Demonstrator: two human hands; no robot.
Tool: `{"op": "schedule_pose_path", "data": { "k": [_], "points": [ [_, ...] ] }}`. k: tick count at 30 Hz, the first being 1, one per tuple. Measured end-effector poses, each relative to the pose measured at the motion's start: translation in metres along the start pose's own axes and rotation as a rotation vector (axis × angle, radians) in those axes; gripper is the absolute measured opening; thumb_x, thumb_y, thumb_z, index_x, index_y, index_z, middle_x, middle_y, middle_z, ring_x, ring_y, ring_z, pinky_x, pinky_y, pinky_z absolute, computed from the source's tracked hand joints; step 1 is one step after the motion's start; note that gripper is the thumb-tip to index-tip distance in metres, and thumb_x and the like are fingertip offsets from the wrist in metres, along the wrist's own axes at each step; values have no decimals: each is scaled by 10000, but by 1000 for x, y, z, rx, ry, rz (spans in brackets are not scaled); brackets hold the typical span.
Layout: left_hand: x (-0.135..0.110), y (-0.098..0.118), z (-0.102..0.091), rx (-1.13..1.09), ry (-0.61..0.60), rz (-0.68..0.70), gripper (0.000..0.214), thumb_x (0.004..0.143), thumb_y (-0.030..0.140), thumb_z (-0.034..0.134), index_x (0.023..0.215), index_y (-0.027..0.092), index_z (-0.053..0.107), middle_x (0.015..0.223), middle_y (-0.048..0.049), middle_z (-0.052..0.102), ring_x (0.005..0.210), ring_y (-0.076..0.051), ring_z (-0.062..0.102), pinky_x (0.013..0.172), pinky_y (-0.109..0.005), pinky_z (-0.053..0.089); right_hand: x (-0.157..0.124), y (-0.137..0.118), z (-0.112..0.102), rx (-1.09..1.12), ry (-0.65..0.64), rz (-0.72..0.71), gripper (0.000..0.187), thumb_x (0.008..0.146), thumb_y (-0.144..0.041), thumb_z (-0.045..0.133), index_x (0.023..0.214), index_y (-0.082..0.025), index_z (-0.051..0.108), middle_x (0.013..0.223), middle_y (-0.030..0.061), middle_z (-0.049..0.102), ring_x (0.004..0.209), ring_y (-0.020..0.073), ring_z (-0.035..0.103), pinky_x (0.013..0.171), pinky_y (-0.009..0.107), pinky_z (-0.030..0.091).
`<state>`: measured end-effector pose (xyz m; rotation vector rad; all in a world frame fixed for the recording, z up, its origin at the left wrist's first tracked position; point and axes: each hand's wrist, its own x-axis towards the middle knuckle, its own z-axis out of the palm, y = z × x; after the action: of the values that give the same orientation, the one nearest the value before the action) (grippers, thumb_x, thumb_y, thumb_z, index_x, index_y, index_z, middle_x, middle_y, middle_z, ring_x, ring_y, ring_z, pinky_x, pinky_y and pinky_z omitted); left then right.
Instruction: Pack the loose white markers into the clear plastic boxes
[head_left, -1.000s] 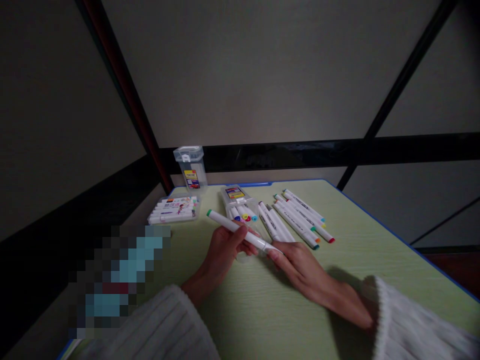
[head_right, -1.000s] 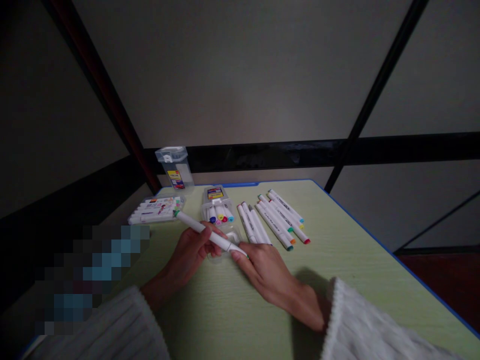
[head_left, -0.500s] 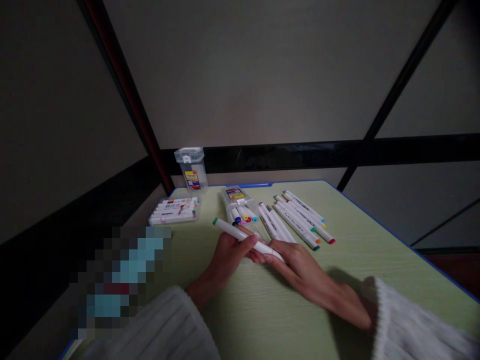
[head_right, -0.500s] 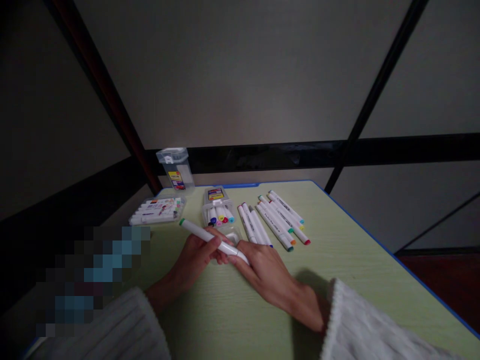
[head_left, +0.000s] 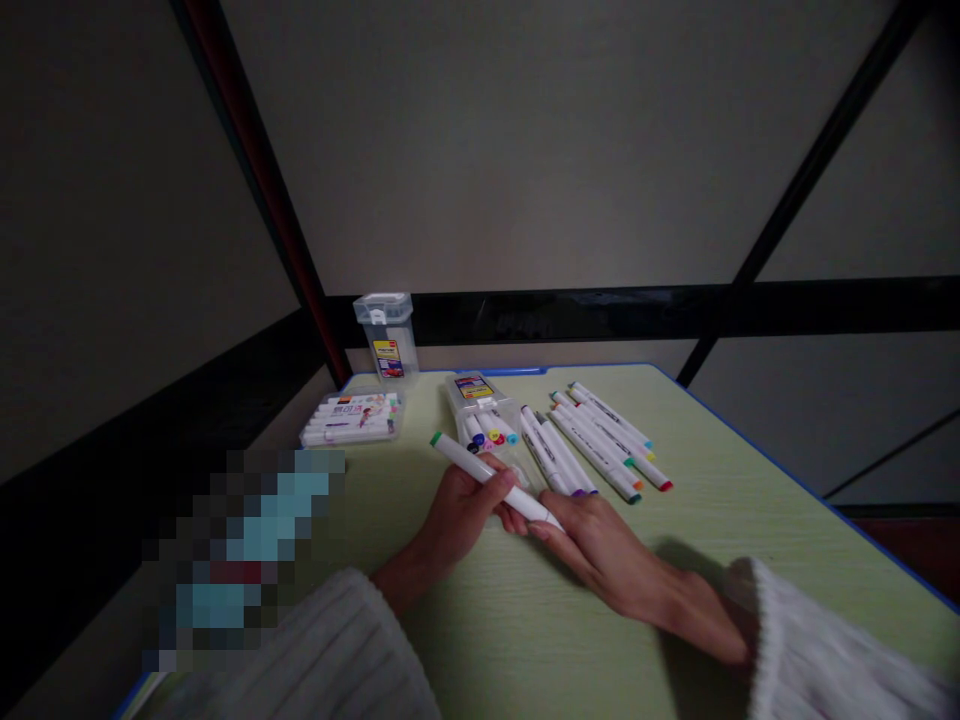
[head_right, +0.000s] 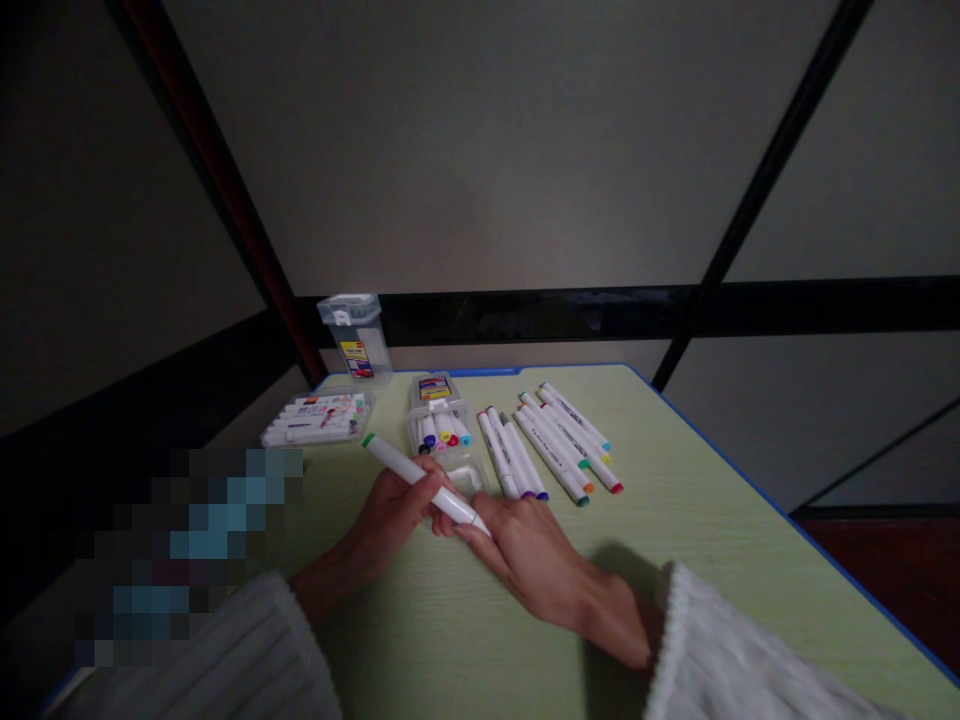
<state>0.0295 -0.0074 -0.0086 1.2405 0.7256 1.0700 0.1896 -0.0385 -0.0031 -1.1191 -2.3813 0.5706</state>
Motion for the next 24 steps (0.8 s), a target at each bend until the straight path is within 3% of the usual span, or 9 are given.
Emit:
{"op": "schedule_pose_path", "data": {
  "k": [12,24],
  "points": [
    [0,2,-1,-13,-26,-25,407,649,532,628,599,149,500,385,41,507,349,-69,443,392,-196,324,0,-3,0,-8,12,-15,368,926,-348,251,902,-173,574,774,64,634,727,178,569,710,292,416],
    [-1,-1,-1,-8,-16,-6,390,652,503,644,603,137,517,427,22,539,390,-75,474,422,-199,358,-1,2,3,-65,6,42,382,925,-375,249,875,-173,570,753,62,631,685,179,563,655,287,400]
  ]
}}
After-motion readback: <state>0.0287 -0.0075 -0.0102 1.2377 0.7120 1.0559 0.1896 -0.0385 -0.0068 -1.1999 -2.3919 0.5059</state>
